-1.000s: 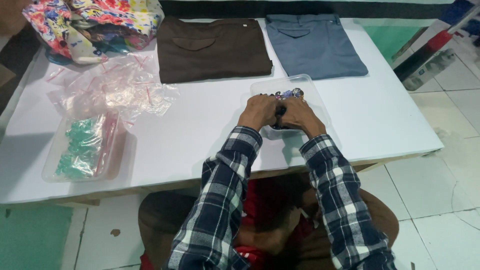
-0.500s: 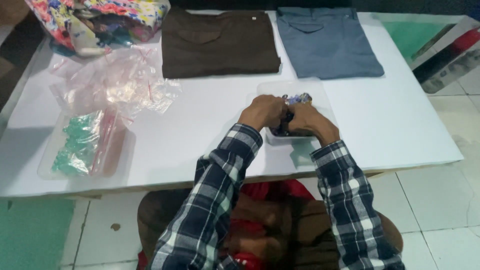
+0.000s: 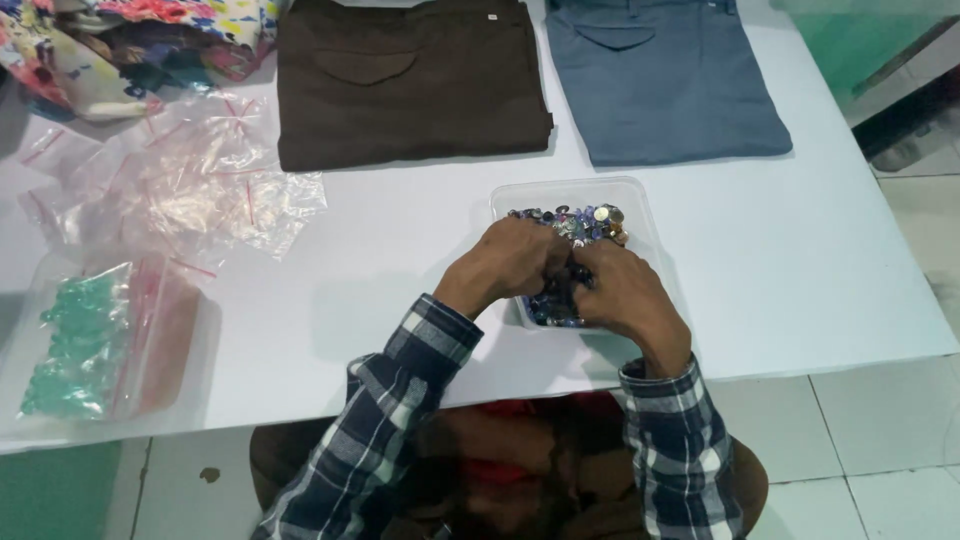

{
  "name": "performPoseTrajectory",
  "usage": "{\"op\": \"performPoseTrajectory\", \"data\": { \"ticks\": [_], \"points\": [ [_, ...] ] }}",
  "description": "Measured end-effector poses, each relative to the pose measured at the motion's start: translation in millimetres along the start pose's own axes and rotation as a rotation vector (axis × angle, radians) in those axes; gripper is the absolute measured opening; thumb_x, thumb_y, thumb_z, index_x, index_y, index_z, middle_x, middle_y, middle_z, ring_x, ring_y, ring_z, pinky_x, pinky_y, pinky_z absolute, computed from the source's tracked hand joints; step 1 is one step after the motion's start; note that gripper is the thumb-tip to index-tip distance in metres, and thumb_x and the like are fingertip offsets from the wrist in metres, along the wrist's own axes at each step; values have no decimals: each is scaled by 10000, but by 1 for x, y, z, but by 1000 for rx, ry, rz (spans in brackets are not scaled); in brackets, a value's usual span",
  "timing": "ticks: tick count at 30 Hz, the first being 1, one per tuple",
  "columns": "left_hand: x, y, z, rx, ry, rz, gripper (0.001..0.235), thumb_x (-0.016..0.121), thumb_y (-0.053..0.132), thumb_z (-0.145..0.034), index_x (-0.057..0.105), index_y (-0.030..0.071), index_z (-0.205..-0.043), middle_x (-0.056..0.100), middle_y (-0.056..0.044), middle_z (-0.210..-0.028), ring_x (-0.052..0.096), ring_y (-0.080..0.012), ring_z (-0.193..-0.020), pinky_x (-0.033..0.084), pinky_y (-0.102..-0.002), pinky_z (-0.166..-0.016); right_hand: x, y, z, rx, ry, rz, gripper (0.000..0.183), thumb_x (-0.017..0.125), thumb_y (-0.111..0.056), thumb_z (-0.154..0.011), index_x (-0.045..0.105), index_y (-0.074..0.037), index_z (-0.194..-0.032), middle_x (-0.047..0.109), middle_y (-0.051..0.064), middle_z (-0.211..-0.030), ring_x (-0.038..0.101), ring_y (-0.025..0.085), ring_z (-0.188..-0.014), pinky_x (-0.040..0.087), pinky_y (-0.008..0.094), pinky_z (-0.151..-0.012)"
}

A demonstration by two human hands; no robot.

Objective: The person sorts small, colorful buttons from a plastic container into separate piles on a white table. They then pick up a small plastic bag and place the sorted buttons inside it.

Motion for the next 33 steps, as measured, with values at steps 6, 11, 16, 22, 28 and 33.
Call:
{"op": "performPoseTrajectory", "data": {
  "ticks": [6, 11, 16, 22, 28, 33],
  "points": [
    [-9, 2, 3, 98, 149, 239, 345, 598, -121, -680, 668, 60, -965, 716, -166, -1117, 685, -481, -966, 587, -580, -756, 2, 8, -11, 47, 33, 44, 424, 625, -283, -780, 697, -164, -1180, 665, 155, -1116, 663, 442, -1085, 548, 582, -877],
    [-1, -4, 4, 97, 184, 321, 658, 738, -23, -701, 551, 49, -1328, 653, -213, -1239, 676, -487, -1013, 572, -581, -857, -6, 0, 6, -9, 300, -82, 403, 587, -174, -880, 692, -109, -1264, 624, 182, -1256, 651, 466, -1109, 561, 562, -882],
    [3, -6, 8, 90, 211, 348, 806, 906, 109, -647, 516, 82, -1352, 615, -191, -1237, 668, -457, -1051, 576, -560, -897, -1, -1, 9, -135, 480, -128, 299, 592, -147, -948, 729, -89, -1207, 619, 197, -1282, 641, 491, -1103, 573, 562, -831],
    [-9, -1, 14, 78, 386, 339, 364, 562, -39, -888, 517, 145, -1199, 569, -110, -1127, 699, -410, -892, 616, -516, -739, 13, 5, 0, -271, 399, 70, 212, 694, -290, -882, 779, -218, -1063, 676, 24, -1253, 652, 313, -1199, 566, 420, -887],
    [-8, 4, 17, 100, 464, 401, 353, 489, -83, -921, 502, 148, -1188, 515, -122, -1198, 676, -434, -963, 624, -518, -767, 14, -2, -9, -195, 195, 251, 208, 599, -184, -796, 732, -158, -953, 628, 34, -987, 667, 329, -970, 560, 450, -742],
    [-15, 6, 22, 52, 453, 384, 367, 476, -125, -922, 519, 142, -1170, 522, -121, -1260, 684, -400, -1010, 607, -495, -804, 4, -14, -4, -160, 196, 317, 259, 618, -103, -746, 734, -62, -974, 603, 63, -1041, 670, 375, -918, 571, 473, -676]
  ]
}}
Point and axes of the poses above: each hand's wrist, its own z-axis away from the middle knuckle, its own x-axis out of the palm, y = z × x, the point moved 1 cm from there along -z, towards the middle knuckle
